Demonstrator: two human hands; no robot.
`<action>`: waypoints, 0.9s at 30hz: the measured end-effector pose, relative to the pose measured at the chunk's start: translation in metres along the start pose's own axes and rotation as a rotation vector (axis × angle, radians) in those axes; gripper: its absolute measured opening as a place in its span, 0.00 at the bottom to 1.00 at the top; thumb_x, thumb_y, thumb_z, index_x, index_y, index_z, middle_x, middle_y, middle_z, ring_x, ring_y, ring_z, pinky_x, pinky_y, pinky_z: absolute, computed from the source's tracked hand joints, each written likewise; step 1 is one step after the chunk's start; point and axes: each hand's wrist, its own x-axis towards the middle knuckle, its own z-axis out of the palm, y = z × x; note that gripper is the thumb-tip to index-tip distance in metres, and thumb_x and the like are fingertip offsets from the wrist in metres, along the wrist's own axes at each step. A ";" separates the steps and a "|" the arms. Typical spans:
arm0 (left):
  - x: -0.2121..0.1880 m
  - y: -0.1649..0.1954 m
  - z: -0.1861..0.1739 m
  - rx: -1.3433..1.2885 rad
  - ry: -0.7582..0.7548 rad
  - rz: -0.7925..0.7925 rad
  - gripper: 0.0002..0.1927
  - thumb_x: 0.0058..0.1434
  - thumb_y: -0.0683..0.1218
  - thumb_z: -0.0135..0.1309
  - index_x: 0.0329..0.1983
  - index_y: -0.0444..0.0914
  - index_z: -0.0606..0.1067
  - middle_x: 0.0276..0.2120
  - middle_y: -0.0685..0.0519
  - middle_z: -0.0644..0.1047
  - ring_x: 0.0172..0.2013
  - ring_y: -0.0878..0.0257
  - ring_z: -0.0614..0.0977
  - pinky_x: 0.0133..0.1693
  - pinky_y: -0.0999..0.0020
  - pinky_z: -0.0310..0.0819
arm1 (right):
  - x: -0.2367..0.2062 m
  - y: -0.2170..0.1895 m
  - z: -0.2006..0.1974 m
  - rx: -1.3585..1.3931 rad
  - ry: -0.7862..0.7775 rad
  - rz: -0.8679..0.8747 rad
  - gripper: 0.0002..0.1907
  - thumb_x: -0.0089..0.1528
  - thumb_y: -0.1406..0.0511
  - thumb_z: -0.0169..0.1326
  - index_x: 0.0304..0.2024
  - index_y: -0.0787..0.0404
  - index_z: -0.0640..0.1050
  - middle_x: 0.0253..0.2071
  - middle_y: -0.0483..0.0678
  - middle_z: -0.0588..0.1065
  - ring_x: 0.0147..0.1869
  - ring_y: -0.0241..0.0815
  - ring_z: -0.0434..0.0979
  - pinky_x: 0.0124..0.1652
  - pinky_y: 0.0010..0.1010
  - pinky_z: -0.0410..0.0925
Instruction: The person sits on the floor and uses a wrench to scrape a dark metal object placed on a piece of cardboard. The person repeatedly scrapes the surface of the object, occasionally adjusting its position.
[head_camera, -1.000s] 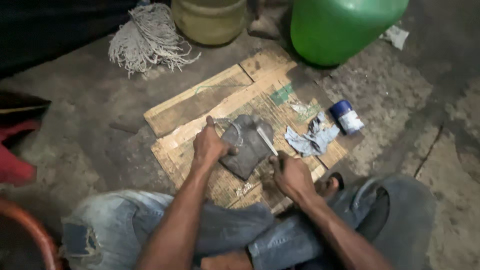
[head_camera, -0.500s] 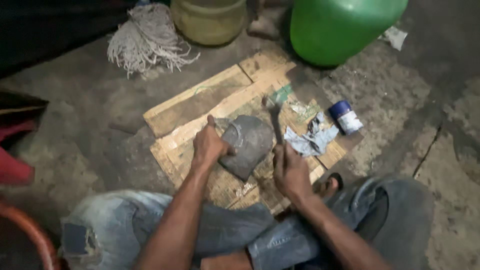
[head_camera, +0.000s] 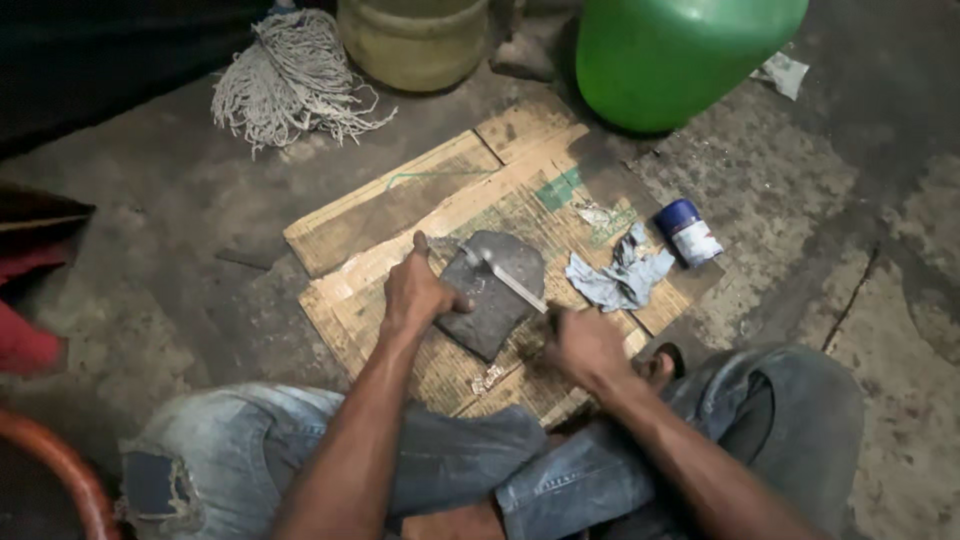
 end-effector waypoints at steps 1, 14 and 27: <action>0.000 0.000 0.000 -0.003 0.001 0.011 0.71 0.28 0.48 0.80 0.74 0.29 0.52 0.51 0.31 0.77 0.53 0.42 0.81 0.55 0.58 0.76 | 0.001 0.003 -0.001 0.163 0.092 0.037 0.18 0.60 0.53 0.50 0.43 0.58 0.79 0.28 0.62 0.78 0.33 0.62 0.81 0.36 0.53 0.71; -0.003 0.005 -0.006 0.039 -0.023 -0.012 0.71 0.29 0.49 0.80 0.75 0.29 0.52 0.50 0.31 0.78 0.52 0.41 0.82 0.54 0.56 0.77 | -0.011 -0.003 -0.013 0.453 0.292 0.089 0.20 0.68 0.53 0.44 0.42 0.61 0.77 0.28 0.63 0.78 0.35 0.65 0.80 0.39 0.55 0.70; -0.003 0.007 -0.006 0.059 -0.066 -0.057 0.71 0.31 0.50 0.80 0.76 0.30 0.51 0.52 0.32 0.78 0.54 0.42 0.81 0.55 0.56 0.76 | -0.001 -0.001 -0.003 0.457 0.289 0.149 0.22 0.70 0.52 0.41 0.44 0.64 0.74 0.31 0.65 0.79 0.38 0.67 0.81 0.41 0.56 0.71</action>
